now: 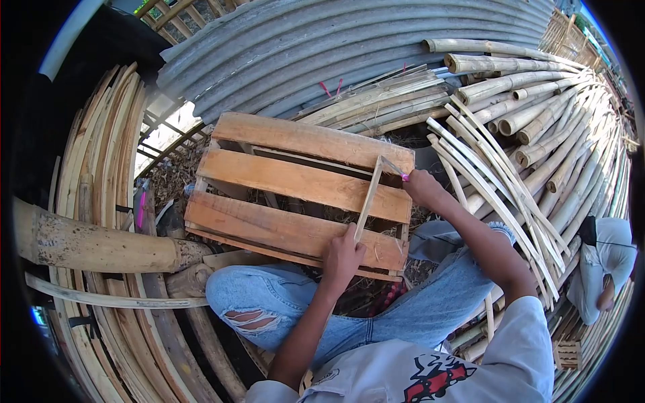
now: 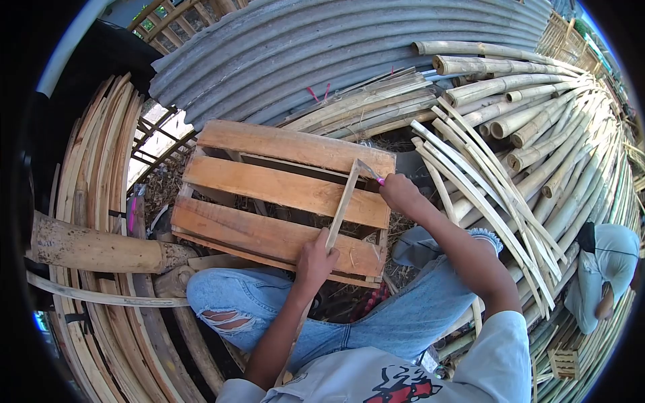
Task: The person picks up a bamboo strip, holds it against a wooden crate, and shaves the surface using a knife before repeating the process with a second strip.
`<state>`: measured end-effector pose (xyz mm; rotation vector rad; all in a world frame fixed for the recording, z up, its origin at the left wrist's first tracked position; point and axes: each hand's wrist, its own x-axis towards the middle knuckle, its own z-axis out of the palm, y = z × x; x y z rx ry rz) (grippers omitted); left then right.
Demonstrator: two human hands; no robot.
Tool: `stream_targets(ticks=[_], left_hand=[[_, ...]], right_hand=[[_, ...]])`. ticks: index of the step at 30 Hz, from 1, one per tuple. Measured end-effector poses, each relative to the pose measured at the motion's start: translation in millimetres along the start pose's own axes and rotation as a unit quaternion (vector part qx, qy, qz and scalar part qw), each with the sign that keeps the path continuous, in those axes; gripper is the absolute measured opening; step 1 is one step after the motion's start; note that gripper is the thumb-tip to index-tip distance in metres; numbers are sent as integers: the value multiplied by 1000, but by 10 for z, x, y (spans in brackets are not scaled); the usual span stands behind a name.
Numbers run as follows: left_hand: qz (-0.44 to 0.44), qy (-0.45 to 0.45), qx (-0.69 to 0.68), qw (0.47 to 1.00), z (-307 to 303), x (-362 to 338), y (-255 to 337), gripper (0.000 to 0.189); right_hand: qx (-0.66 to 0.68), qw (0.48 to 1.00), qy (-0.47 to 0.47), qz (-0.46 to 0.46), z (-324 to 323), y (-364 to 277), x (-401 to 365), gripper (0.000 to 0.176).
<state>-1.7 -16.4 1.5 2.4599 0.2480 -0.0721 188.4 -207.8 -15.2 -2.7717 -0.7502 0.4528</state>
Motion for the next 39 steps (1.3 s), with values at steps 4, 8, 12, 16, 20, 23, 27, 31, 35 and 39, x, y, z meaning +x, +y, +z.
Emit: stream_targets(ticks=[4,8,12,16,20,23,27,31,35,39], left_hand=[[6,-5,-56,998,66,41,-104,23],[-78,-73,-116,988,-19,99,-82,29],[-85,-79,-149,982,-72,102,-55,21],[-65,-79,-139,985,-106,92,-30,22],[-75,-79,-166,980,-124,74,-26,22],[-59,-77,-164,982,-60,54,-95,21],[-68,-85,-186,977,-111,100,-34,20],[-79,-88,-180,976,-124,80,-19,20],[-81,-79,-189,975,-122,59,-31,20],[-80,-76,-182,977,-106,92,-16,20]], right_hand=[[54,995,83,27,-134,24,11,32],[64,997,-9,-31,-185,-288,-70,34],[24,999,27,2,28,-437,-45,34],[-1,998,44,37,-103,-238,152,33],[-18,995,17,-96,74,-491,-87,32],[-22,999,29,1,91,-399,17,31],[-39,997,58,-14,44,-363,19,32],[-43,996,80,5,72,-207,165,30],[-18,989,122,77,-135,132,272,28],[21,991,126,-30,-32,-287,-82,28]])
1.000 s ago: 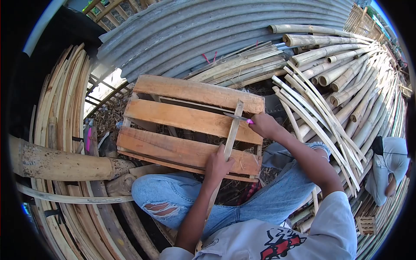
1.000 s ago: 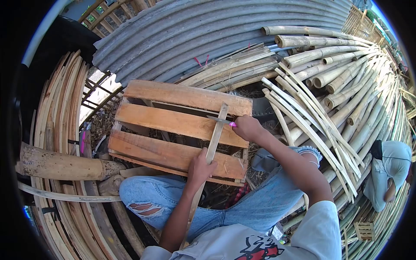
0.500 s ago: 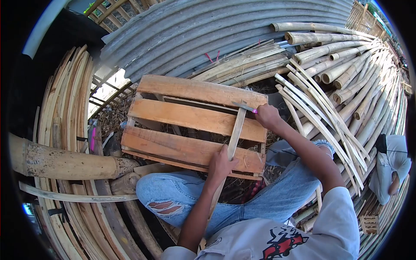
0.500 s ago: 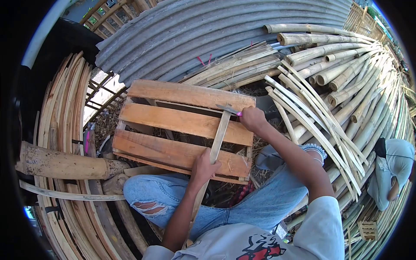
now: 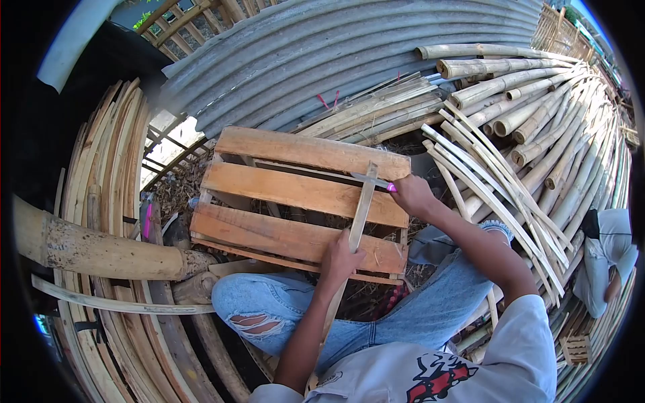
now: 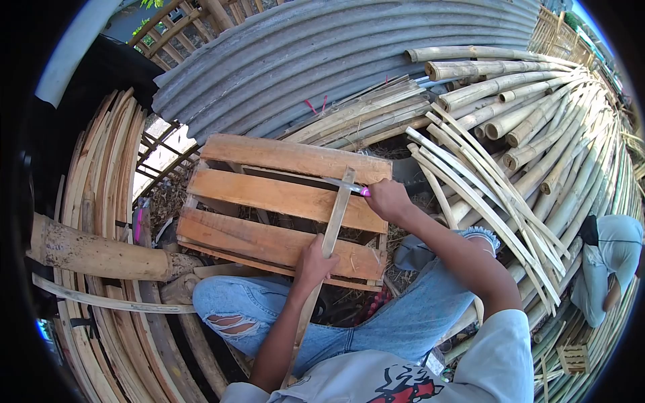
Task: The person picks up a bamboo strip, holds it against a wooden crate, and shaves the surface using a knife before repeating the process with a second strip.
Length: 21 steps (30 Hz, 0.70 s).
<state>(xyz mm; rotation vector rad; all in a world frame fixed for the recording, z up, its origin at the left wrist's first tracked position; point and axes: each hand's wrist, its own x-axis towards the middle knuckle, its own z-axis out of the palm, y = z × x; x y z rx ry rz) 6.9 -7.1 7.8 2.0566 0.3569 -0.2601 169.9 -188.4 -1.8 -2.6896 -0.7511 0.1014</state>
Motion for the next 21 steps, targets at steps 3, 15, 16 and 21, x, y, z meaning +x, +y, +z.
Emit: stream_targets(ticks=[3,15,16,21], left_hand=[[1,-1,6,1000,-3,-59,-17,20],[0,-3,23,1000,29,-39,-19,24],[5,-6,28,1000,26,-32,-31,25],[24,-25,-13,999,0,-51,-33,19]], right_hand=[[-16,990,-62,122,269,60,30,29],[142,982,54,113,-77,693,351,41],[254,954,-19,158,-41,588,358,41],[559,788,-95,238,92,34,274,39]])
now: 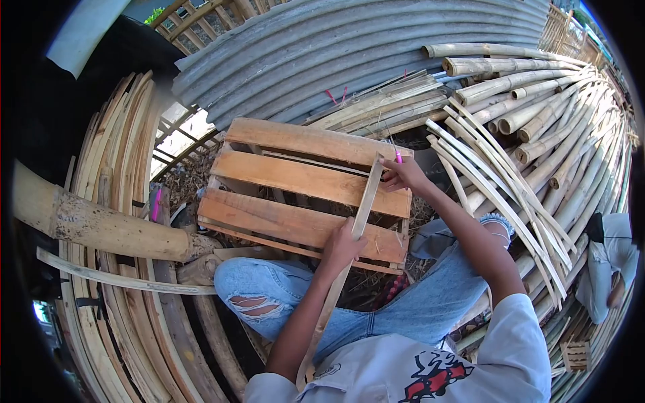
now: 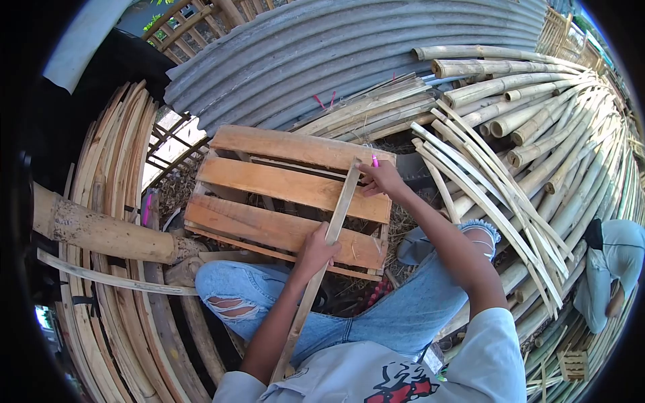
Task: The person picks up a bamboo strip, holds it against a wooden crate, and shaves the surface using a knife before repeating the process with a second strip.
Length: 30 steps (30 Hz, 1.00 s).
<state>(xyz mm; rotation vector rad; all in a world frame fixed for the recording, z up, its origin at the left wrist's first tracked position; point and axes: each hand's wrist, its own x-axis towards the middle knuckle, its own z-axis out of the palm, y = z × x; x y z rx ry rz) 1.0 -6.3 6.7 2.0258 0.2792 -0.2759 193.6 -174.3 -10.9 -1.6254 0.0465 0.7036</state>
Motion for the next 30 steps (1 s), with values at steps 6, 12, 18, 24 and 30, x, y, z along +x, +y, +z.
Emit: stream_targets(ticks=[6,12,18,24,30], left_hand=[[-25,-107,-63,992,17,-47,65,23],[-101,-137,-265,949,-102,-360,9,42],[-166,-240,-441,849,-240,-723,-129,54],[-198,-247,-523,791,-544,-662,122,55],[-131,-129,-483,856,-1220,-530,623,51]], right_hand=[[115,992,-41,-33,4,-40,-107,40],[188,978,-39,-78,9,-188,-205,34],[229,968,-61,-77,15,-300,-176,30],[221,971,-61,-72,68,-544,-231,44],[188,970,-137,-64,348,-658,-479,45]])
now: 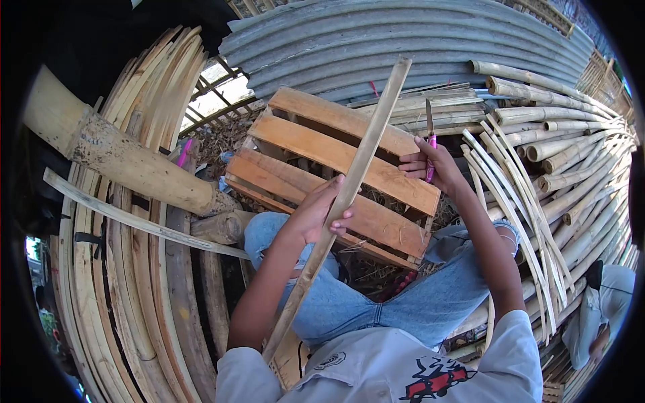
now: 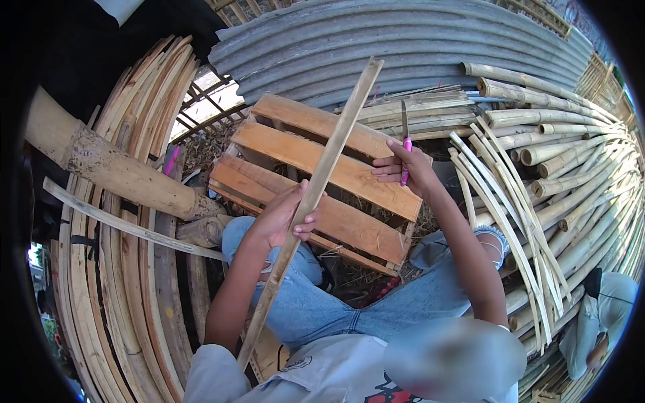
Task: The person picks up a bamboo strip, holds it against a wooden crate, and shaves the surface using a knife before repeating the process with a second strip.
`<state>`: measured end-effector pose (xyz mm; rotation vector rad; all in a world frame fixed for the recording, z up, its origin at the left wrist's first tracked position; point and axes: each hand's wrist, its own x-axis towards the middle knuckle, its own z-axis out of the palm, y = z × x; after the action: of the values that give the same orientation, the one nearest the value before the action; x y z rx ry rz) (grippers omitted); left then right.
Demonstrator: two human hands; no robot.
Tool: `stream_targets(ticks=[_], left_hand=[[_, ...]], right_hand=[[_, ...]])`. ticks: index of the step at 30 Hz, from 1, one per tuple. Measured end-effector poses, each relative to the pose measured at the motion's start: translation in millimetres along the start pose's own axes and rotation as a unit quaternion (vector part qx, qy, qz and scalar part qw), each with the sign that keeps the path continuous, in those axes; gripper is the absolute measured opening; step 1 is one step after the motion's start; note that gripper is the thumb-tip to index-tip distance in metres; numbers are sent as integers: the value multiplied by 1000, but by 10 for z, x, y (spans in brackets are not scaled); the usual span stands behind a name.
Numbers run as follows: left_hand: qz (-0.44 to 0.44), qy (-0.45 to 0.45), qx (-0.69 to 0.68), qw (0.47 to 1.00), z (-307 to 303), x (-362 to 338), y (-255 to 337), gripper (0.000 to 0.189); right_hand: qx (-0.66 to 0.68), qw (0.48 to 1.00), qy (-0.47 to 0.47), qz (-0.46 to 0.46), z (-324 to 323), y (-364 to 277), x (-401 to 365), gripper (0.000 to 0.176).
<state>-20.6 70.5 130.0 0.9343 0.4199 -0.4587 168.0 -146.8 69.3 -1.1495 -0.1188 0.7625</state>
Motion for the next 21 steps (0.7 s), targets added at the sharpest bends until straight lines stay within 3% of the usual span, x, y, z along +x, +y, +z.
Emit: stream_targets(ticks=[5,10,12,16,21], left_hand=[[117,-2,53,992,-100,-255,702,48],[242,64,96,963,-98,-680,1289,45],[318,118,105,935,-137,-862,1481,42],[381,167,134,899,-247,-1255,1775,45],[481,161,236,829,-356,-1666,2164,47]], right_hand=[[12,995,-89,54,567,225,-114,28],[70,978,-186,70,1397,434,-240,22],[81,975,-194,67,1665,422,-234,21],[130,965,-224,44,1956,367,-147,21],[107,968,-223,48,2055,332,-66,21]])
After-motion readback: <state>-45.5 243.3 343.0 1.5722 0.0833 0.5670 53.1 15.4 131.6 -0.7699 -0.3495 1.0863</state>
